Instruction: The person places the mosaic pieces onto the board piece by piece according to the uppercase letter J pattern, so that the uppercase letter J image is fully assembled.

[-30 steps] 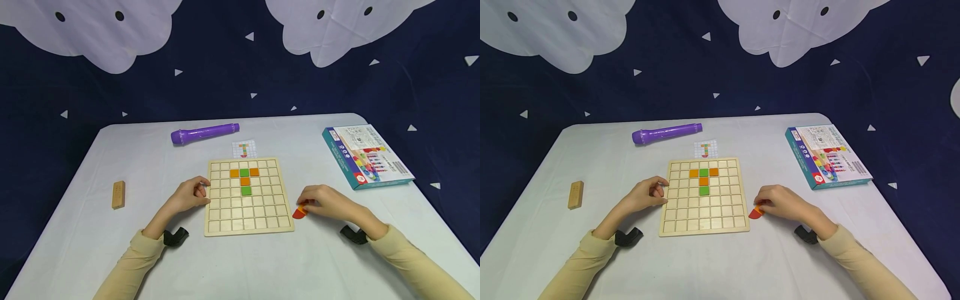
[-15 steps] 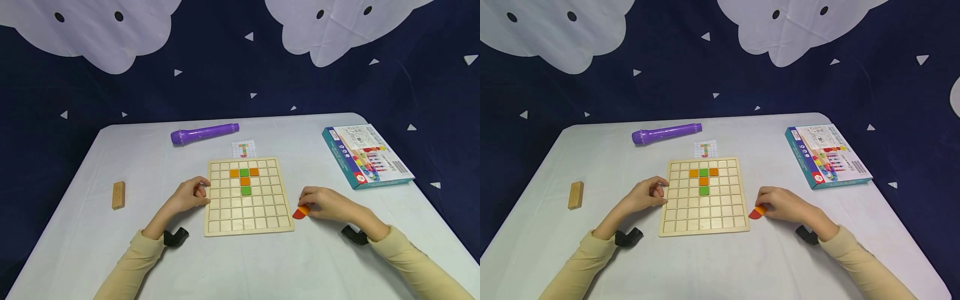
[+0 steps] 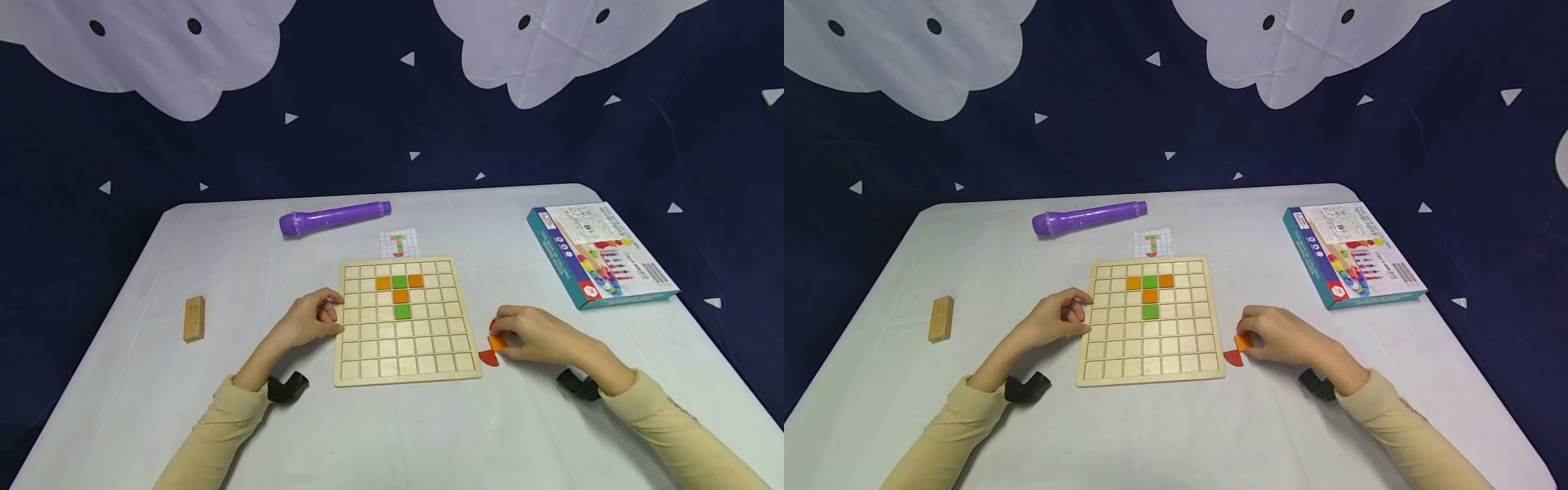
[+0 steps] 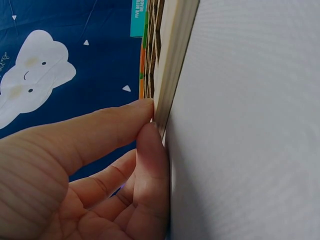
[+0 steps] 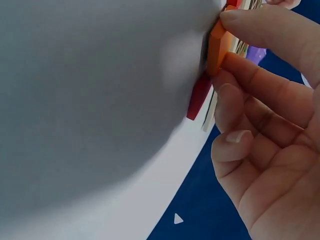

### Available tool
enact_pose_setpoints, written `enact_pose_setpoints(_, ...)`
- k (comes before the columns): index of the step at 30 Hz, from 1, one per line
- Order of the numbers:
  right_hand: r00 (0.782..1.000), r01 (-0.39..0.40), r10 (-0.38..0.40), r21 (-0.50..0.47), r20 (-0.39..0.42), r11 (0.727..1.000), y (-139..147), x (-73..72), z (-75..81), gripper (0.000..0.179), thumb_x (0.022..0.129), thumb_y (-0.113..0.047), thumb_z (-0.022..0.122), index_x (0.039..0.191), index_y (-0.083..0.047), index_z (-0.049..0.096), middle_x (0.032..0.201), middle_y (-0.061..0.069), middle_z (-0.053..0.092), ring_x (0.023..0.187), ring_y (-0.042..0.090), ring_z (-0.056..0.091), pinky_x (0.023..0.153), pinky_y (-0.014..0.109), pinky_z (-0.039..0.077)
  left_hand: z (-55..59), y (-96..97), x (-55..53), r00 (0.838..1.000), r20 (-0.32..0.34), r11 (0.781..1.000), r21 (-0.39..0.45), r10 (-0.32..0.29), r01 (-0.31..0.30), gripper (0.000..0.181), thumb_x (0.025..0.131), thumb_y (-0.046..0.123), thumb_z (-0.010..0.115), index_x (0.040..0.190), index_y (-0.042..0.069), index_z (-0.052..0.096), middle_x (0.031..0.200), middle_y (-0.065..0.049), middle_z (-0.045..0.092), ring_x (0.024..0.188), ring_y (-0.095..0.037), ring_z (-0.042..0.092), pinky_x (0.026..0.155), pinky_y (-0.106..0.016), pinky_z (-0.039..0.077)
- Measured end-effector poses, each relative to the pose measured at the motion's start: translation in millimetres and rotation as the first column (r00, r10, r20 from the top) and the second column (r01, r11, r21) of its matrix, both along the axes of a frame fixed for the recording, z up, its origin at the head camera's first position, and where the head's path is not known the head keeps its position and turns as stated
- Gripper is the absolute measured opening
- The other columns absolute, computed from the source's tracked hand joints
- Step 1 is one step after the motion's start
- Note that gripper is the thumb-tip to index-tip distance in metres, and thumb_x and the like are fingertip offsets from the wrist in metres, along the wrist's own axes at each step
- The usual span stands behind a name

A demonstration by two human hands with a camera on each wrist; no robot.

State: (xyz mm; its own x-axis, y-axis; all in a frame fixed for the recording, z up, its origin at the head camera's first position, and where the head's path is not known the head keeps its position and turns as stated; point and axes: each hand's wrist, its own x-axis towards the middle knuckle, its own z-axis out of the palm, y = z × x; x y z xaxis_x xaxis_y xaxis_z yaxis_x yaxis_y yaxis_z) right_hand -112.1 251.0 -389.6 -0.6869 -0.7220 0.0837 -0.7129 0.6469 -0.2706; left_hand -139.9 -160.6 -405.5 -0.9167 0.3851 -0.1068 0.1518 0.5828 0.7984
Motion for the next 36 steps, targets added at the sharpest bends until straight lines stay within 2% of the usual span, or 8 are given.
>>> enact_pose_setpoints(7, 0.999, -0.022, 0.022, -0.012, -0.047, 1.000, -2.9, -4.4, 4.7, 0.015, 0.071, -0.015, 0.077, 0.083, -0.014, 0.068, 0.081, -0.008, 0.058, 0.068, 0.003, 0.048, 0.060, 0.014, 0.040, -0.9, 1.0, -0.5, 1.000, -0.001, 1.000, -0.003, 0.005, -0.005, 0.044, 0.075, 0.003, 0.073, 0.114, -0.002, 0.055, 0.080, -0.009, 0.057, 0.064, -0.011, 0.051, 0.056, -0.020, 0.043)
enact_pose_setpoints(15, 0.999, 0.002, -0.003, -0.019, -0.053, 1.000, -13.0, -9.3, 13.8, 0.015, 0.072, -0.019, 0.078, 0.083, -0.014, 0.069, 0.079, -0.007, 0.058, 0.066, 0.005, 0.050, 0.059, 0.015, 0.041, -0.9, 0.8, -1.0, 1.000, -0.012, 1.000, -0.003, -0.012, 0.012, 0.044, 0.075, 0.003, 0.073, 0.115, -0.003, 0.055, 0.080, -0.010, 0.058, 0.064, -0.012, 0.052, 0.055, -0.020, 0.043)
enact_pose_setpoints(28, 1.000, -0.005, 0.005, -0.023, -0.018, 1.000, -49.1, -21.4, 16.5, 0.014, 0.077, -0.022, 0.075, 0.086, -0.013, 0.070, 0.081, -0.005, 0.060, 0.064, 0.003, 0.044, 0.056, 0.014, 0.037, -0.3, 1.5, -1.2, 1.000, -0.012, 1.000, -0.007, -0.008, 0.008, 0.044, 0.074, 0.002, 0.073, 0.114, -0.003, 0.055, 0.079, -0.009, 0.057, 0.063, -0.009, 0.052, 0.054, -0.021, 0.044)
enact_pose_setpoints(36, 0.998, -0.037, 0.036, -0.023, -0.057, 0.999, -70.5, -26.5, 14.8, 0.016, 0.077, -0.021, 0.075, 0.087, -0.010, 0.072, 0.084, -0.002, 0.064, 0.066, 0.003, 0.046, 0.059, 0.016, 0.042, 0.2, 0.9, -1.8, 1.000, -0.002, 1.000, -0.011, 0.009, -0.009, 0.044, 0.074, 0.004, 0.074, 0.114, -0.001, 0.056, 0.079, -0.007, 0.057, 0.064, -0.010, 0.052, 0.055, -0.020, 0.044)
